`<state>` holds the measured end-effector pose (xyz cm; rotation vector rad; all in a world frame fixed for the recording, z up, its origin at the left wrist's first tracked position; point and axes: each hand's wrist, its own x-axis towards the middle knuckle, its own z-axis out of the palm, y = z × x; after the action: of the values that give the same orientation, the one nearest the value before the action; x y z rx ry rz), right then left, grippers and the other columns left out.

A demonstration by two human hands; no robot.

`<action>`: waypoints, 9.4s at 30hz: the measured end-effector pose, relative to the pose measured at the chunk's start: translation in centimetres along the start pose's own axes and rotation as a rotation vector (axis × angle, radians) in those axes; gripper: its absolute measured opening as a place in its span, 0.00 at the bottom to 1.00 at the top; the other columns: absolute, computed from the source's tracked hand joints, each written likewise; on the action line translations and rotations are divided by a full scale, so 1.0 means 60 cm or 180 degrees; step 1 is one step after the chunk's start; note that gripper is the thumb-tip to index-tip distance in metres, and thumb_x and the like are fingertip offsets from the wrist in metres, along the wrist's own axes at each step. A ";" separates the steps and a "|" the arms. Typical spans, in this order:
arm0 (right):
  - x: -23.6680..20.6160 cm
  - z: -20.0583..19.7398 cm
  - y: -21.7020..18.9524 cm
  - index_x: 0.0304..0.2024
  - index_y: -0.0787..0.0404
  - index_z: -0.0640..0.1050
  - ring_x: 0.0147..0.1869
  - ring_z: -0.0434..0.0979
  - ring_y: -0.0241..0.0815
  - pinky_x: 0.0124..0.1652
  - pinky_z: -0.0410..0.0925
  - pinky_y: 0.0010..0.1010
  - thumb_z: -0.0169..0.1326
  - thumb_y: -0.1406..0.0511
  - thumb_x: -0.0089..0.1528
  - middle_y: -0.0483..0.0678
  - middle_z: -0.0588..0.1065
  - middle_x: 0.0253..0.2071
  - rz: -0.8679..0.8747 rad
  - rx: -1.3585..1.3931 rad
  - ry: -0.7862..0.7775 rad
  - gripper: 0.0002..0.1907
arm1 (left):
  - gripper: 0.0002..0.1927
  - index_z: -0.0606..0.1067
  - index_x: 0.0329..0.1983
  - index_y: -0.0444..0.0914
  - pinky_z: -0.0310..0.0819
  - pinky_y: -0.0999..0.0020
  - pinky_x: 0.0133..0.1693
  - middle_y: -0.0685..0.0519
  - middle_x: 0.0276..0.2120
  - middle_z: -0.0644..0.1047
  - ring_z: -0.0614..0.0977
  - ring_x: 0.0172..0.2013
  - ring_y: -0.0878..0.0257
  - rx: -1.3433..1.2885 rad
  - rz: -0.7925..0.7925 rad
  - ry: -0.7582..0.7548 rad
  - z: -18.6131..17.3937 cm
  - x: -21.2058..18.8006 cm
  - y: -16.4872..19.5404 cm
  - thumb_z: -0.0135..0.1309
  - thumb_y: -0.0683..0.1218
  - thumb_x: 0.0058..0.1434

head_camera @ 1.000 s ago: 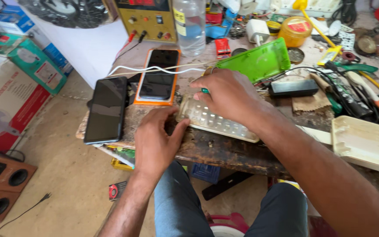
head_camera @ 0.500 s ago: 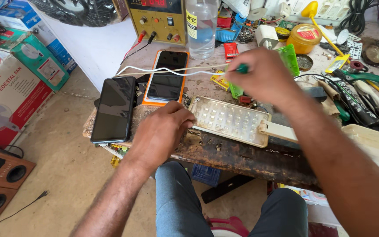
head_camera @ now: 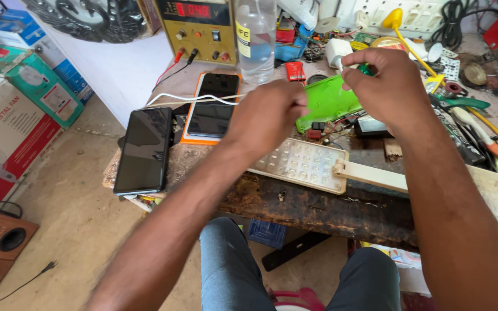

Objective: The person disassembles a white plastic LED light fixture, removes the internal circuit board and battery, and uses a soldering iron and screwdriver to work on the components. They then reassemble the fixture and connect it to a power supply for testing.

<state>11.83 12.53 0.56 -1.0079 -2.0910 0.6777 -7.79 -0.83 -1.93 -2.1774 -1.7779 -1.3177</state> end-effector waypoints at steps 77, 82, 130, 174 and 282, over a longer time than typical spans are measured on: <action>-0.177 -0.025 -0.032 0.49 0.61 0.81 0.47 0.82 0.48 0.44 0.72 0.35 0.62 0.61 0.60 0.51 0.79 0.44 -0.1195 -0.0284 -0.0460 0.16 | 0.66 0.38 0.81 0.42 0.73 0.58 0.64 0.46 0.64 0.71 0.76 0.63 0.57 -0.3882 -0.0781 -0.0054 0.099 -0.092 0.013 0.73 0.43 0.50; -0.183 -0.017 -0.031 0.50 0.59 0.80 0.49 0.81 0.54 0.41 0.72 0.39 0.61 0.60 0.60 0.53 0.79 0.46 -0.1209 -0.0581 -0.0370 0.18 | 0.64 0.45 0.81 0.35 0.71 0.58 0.68 0.45 0.67 0.73 0.76 0.65 0.57 -0.3176 -0.0650 -0.0278 0.101 -0.093 0.000 0.75 0.45 0.50; -0.138 -0.013 -0.056 0.72 0.54 0.62 0.61 0.72 0.62 0.57 0.65 0.46 0.67 0.52 0.45 0.62 0.71 0.64 -0.0998 -0.1118 -0.1427 0.54 | 0.28 0.73 0.60 0.33 0.76 0.65 0.57 0.51 0.53 0.81 0.80 0.54 0.63 -0.2858 -0.1149 -0.1271 0.042 -0.117 -0.028 0.66 0.41 0.56; -0.117 0.026 -0.051 0.59 0.68 0.72 0.52 0.80 0.54 0.50 0.70 0.41 0.71 0.49 0.46 0.60 0.79 0.50 -0.1335 -0.0390 -0.0984 0.46 | 0.60 0.34 0.80 0.47 0.68 0.61 0.64 0.49 0.63 0.65 0.70 0.64 0.59 -0.3315 -0.0662 0.0141 0.029 -0.106 -0.001 0.52 0.29 0.51; 0.047 -0.004 -0.058 0.66 0.64 0.74 0.37 0.76 0.30 0.38 0.70 0.23 0.57 0.52 0.65 0.45 0.78 0.36 -0.0630 0.0557 -0.0745 0.32 | 0.40 0.69 0.59 0.32 0.77 0.50 0.39 0.40 0.45 0.74 0.81 0.42 0.43 0.0694 -0.0334 0.0238 0.054 -0.073 0.056 0.65 0.63 0.55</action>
<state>9.21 12.90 4.19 -0.6404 -2.2485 0.8935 -3.13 -3.76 -5.18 -1.9220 -1.9289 -1.1445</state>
